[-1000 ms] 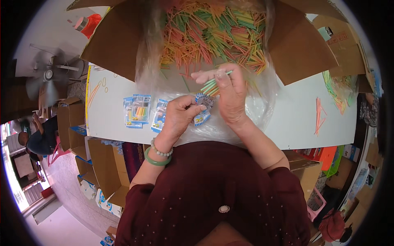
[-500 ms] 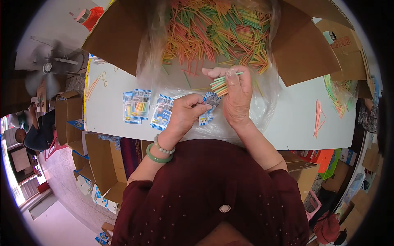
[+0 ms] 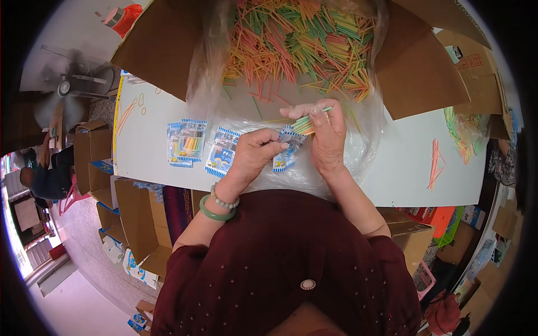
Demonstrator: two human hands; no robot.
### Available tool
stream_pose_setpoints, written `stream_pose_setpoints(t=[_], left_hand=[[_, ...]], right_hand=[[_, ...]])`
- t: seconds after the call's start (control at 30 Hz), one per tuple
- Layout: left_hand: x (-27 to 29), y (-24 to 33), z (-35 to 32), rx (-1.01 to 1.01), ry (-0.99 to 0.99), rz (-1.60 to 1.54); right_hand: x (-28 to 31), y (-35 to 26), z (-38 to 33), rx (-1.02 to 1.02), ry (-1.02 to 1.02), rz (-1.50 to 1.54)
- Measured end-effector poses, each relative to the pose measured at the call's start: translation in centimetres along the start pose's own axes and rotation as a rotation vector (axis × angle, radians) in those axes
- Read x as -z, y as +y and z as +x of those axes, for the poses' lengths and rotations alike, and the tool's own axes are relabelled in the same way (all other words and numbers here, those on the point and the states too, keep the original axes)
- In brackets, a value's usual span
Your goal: Pack small plastic toys into individual clear plastic bags and place them into a larger container.
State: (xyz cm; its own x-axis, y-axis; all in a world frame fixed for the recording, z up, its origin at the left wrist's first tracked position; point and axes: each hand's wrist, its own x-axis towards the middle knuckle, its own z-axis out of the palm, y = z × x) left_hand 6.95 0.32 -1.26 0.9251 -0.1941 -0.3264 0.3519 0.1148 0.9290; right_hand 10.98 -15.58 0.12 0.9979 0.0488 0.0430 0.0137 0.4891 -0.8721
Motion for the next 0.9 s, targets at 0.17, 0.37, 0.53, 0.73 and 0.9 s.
stream_pose_setpoints(t=[0.17,0.37,0.53,0.73,0.9], left_hand=[[-0.2,0.1,0.1,-0.013,0.014,-0.034],[-1.2,0.5,0.1,-0.057,0.018,-0.068],[-1.4,0.3,0.4,-0.081,-0.050,-0.083],[-0.2,-0.7,0.7,-0.128,0.015,-0.306],[0.8,0.0,0.9,-0.269,-0.042,-0.203]], right_hand=[[0.6,0.1,-0.4,-0.057,-0.180,-0.078],[0.6,0.6,-0.5,-0.281,-0.260,-0.028],[1.1,0.4,-0.4,-0.179,-0.337,-0.241],[1.2,-2.1,-0.8,0.093,-0.547,-1.137],[1.4,-2.7,-0.4,-0.244,-0.396,-0.715]])
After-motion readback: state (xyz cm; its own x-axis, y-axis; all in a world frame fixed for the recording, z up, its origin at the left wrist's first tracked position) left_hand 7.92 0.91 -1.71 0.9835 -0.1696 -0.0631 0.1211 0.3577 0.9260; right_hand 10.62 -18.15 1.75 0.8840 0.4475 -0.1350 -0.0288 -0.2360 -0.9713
